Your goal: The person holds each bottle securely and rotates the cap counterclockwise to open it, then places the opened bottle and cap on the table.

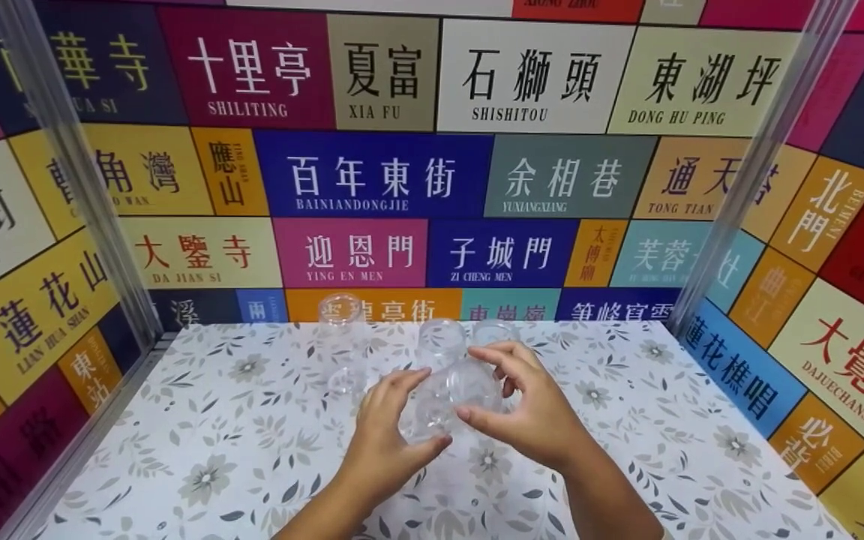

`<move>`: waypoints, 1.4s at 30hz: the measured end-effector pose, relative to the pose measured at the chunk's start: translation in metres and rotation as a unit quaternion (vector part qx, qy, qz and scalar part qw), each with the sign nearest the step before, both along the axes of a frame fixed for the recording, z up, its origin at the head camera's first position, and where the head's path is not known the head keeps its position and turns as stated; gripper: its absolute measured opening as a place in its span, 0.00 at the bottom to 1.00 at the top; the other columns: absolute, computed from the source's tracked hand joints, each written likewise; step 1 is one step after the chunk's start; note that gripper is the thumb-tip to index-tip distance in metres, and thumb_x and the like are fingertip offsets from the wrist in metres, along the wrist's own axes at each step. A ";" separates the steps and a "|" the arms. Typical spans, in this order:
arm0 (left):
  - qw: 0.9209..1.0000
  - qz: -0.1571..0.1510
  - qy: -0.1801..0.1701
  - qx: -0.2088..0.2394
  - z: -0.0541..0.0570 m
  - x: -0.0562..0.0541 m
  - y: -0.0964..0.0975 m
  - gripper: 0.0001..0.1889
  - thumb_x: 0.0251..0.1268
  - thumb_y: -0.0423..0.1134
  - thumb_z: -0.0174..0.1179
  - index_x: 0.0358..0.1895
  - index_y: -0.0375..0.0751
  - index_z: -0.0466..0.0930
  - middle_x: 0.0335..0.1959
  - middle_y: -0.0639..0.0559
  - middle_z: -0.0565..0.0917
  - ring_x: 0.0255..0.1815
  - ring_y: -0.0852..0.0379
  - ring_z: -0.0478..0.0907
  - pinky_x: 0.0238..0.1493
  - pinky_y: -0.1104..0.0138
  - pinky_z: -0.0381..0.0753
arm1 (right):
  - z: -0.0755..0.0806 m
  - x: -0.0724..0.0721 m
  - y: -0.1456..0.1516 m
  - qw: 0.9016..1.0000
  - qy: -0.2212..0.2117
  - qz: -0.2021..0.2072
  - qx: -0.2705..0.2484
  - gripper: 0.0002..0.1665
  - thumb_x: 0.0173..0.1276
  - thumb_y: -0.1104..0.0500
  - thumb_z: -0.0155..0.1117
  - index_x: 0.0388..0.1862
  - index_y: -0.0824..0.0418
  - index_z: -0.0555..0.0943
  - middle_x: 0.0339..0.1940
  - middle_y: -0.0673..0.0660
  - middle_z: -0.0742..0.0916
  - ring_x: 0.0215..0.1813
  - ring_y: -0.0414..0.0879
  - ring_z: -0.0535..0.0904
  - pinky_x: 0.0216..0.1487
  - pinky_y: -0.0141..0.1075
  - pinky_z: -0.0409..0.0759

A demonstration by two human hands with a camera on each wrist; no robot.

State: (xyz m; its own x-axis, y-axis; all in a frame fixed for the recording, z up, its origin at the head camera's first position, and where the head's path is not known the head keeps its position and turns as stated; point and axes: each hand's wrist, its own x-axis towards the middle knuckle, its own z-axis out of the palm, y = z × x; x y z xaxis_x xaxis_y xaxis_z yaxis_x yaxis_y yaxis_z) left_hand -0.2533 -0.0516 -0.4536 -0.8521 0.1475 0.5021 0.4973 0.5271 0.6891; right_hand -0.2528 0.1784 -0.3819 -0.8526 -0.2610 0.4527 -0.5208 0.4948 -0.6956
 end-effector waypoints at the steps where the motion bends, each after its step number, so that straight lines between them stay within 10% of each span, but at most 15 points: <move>1: 1.000 -0.002 -0.002 0.001 0.000 0.000 0.000 0.46 0.53 0.48 0.84 0.76 0.68 0.71 0.72 0.59 0.76 0.75 0.49 0.71 0.74 0.43 0.73 | 0.000 0.000 0.001 1.000 0.007 0.007 0.002 0.41 0.57 0.45 0.86 0.71 0.41 0.82 0.64 0.41 0.82 0.51 0.44 0.76 0.50 0.36 0.79; 13: 0.999 -0.010 -0.033 0.011 0.001 -0.001 -0.002 0.46 0.52 0.48 0.84 0.76 0.66 0.71 0.72 0.59 0.76 0.75 0.49 0.71 0.75 0.42 0.73 | 0.000 0.003 0.007 0.994 0.050 0.098 0.019 0.51 0.55 0.67 0.78 0.76 0.35 0.77 0.78 0.39 0.78 0.78 0.43 0.73 0.67 0.49 0.81; 20: 0.998 -0.008 -0.056 0.016 0.002 0.001 -0.002 0.46 0.52 0.49 0.84 0.76 0.67 0.71 0.74 0.57 0.75 0.78 0.45 0.69 0.76 0.39 0.72 | 0.002 0.004 0.006 0.995 0.037 0.093 0.010 0.51 0.56 0.62 0.82 0.79 0.41 0.75 0.82 0.40 0.74 0.81 0.44 0.70 0.70 0.53 0.80; 29: 0.998 -0.009 -0.064 0.020 0.001 0.000 -0.002 0.45 0.53 0.51 0.83 0.76 0.68 0.71 0.75 0.58 0.75 0.79 0.45 0.68 0.77 0.38 0.72 | 0.003 0.002 0.004 1.000 -0.001 -0.007 0.022 0.53 0.55 0.39 0.86 0.79 0.41 0.75 0.71 0.44 0.78 0.60 0.45 0.74 0.57 0.38 0.78; 42: 0.999 -0.009 -0.047 0.017 0.000 0.001 -0.001 0.45 0.52 0.49 0.84 0.76 0.64 0.72 0.74 0.58 0.76 0.78 0.46 0.69 0.77 0.39 0.71 | 0.001 0.000 0.003 1.000 -0.016 -0.006 0.020 0.41 0.57 0.43 0.86 0.70 0.44 0.83 0.59 0.47 0.80 0.47 0.46 0.73 0.48 0.36 0.78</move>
